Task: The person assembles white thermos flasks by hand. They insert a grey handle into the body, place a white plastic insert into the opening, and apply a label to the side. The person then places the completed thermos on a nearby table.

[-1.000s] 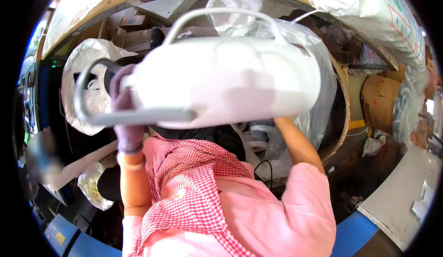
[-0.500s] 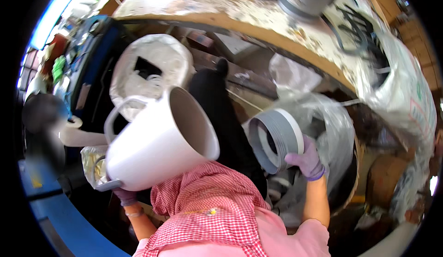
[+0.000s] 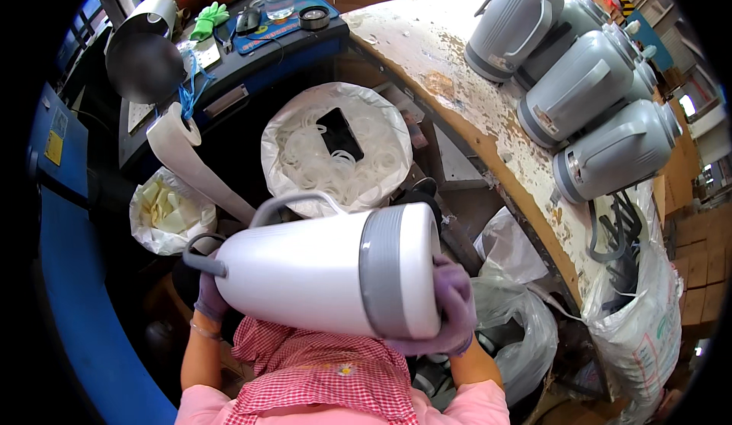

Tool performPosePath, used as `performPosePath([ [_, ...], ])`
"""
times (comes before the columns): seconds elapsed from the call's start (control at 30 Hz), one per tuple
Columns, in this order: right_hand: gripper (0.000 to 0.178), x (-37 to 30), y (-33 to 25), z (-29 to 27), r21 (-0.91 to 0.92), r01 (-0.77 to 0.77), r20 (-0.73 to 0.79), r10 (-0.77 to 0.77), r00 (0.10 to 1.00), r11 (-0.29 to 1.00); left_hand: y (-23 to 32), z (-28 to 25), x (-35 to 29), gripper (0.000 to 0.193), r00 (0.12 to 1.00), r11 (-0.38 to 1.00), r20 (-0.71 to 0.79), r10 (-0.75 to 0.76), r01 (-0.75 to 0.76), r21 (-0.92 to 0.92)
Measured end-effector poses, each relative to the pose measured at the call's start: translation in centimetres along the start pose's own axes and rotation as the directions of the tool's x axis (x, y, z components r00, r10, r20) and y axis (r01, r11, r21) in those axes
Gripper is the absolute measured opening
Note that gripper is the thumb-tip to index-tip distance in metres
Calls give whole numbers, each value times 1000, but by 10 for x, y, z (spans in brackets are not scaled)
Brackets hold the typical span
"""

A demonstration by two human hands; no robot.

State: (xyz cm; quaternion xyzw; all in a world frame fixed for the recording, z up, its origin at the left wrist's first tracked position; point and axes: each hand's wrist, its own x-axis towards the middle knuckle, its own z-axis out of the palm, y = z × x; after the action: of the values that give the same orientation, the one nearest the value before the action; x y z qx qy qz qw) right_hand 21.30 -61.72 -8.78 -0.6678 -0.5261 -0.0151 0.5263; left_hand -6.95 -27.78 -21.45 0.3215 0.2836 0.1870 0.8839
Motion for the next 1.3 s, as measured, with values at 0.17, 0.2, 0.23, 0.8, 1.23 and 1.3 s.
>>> performPosePath([
  [0.17,43,8,-31,-17,-1,313,44,-312,949,950,-29,-23,-11,43,972,905,71,-222,179,385],
  [0.2,35,10,-41,-16,-17,304,-24,-305,952,952,-28,-4,3,44,961,946,84,-264,240,218],
  [0.23,27,10,-44,-14,-22,282,-115,-282,952,959,-16,13,16,46,956,960,94,-276,270,70],
  [0.8,42,86,27,5,63,450,3,-451,892,891,53,-25,-7,53,800,306,214,560,-440,844],
  [1.23,115,67,23,10,154,203,194,-231,953,967,144,99,-91,43,827,759,-89,554,-459,461],
  [1.3,88,45,39,42,156,199,-84,-188,979,967,127,80,-84,40,749,523,-27,662,-436,732],
])
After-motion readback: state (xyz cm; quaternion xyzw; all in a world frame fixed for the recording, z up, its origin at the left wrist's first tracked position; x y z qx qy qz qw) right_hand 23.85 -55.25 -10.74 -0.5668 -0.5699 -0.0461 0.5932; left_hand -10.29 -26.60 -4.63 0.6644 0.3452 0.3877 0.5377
